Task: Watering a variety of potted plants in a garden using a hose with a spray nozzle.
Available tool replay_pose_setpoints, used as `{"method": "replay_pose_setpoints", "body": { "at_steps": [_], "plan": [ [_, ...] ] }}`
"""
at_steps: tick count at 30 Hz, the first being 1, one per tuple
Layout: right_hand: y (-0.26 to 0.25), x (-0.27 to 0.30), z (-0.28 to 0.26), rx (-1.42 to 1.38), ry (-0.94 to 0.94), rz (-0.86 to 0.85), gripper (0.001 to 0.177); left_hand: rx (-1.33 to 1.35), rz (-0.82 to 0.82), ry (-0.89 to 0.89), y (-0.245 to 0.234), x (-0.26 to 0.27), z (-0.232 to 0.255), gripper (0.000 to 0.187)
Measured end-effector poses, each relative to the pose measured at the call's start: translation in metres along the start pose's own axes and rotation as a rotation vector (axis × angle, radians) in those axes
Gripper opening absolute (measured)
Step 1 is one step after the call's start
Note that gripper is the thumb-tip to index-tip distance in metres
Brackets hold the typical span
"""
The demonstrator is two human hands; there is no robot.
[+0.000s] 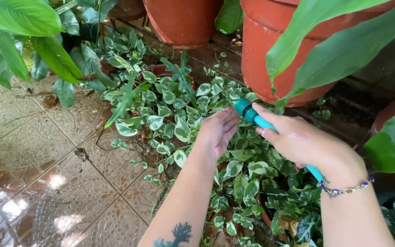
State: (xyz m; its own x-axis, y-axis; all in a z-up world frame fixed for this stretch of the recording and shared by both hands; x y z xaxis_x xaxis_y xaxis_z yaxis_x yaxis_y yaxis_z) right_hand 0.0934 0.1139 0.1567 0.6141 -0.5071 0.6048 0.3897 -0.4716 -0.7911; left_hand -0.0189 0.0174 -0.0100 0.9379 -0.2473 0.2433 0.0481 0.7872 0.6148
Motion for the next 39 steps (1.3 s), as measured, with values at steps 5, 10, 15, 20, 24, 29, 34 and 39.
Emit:
{"method": "replay_pose_setpoints", "body": {
  "at_steps": [5,10,15,20,24,29,34,39],
  "plan": [
    [0.005,-0.02,0.008,-0.03,-0.034,0.012,0.072,0.0,0.001,0.0,-0.005,-0.008,-0.007,0.059],
    [0.005,-0.016,0.004,-0.011,-0.008,-0.007,0.072,0.005,0.013,-0.023,-0.012,-0.019,-0.021,0.058],
    [0.007,-0.02,0.003,-0.016,-0.017,-0.022,0.072,0.007,-0.004,-0.018,-0.011,-0.018,-0.021,0.061],
    [0.01,-0.023,-0.001,0.006,-0.004,-0.027,0.073,0.027,0.017,-0.025,-0.012,-0.019,-0.022,0.058],
    [0.012,-0.024,-0.002,0.0,-0.016,-0.029,0.073,0.028,0.046,-0.04,-0.008,-0.012,-0.019,0.052],
    [0.022,-0.04,0.003,-0.001,-0.094,0.046,0.071,0.022,0.012,-0.008,-0.006,-0.009,-0.02,0.054],
    [0.025,-0.037,-0.001,-0.049,-0.095,0.067,0.069,0.107,0.037,0.004,-0.011,-0.025,-0.035,0.056],
    [0.026,-0.034,-0.001,-0.032,-0.061,0.081,0.068,0.142,0.036,0.015,-0.012,-0.024,-0.038,0.06]
  ]
}}
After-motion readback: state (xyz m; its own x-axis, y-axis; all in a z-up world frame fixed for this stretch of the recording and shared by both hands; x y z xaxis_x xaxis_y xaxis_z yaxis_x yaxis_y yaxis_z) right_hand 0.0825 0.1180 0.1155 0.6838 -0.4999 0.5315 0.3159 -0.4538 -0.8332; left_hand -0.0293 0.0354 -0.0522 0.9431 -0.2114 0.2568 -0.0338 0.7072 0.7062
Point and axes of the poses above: each hand's wrist, its own x-axis away from the middle knuckle, its own y-axis out of the palm, z = x × y, the point moved 1 cm from there along -x, towards the middle knuckle, and after that the axes turned 14 degrees about y, right-handed, at the moved point
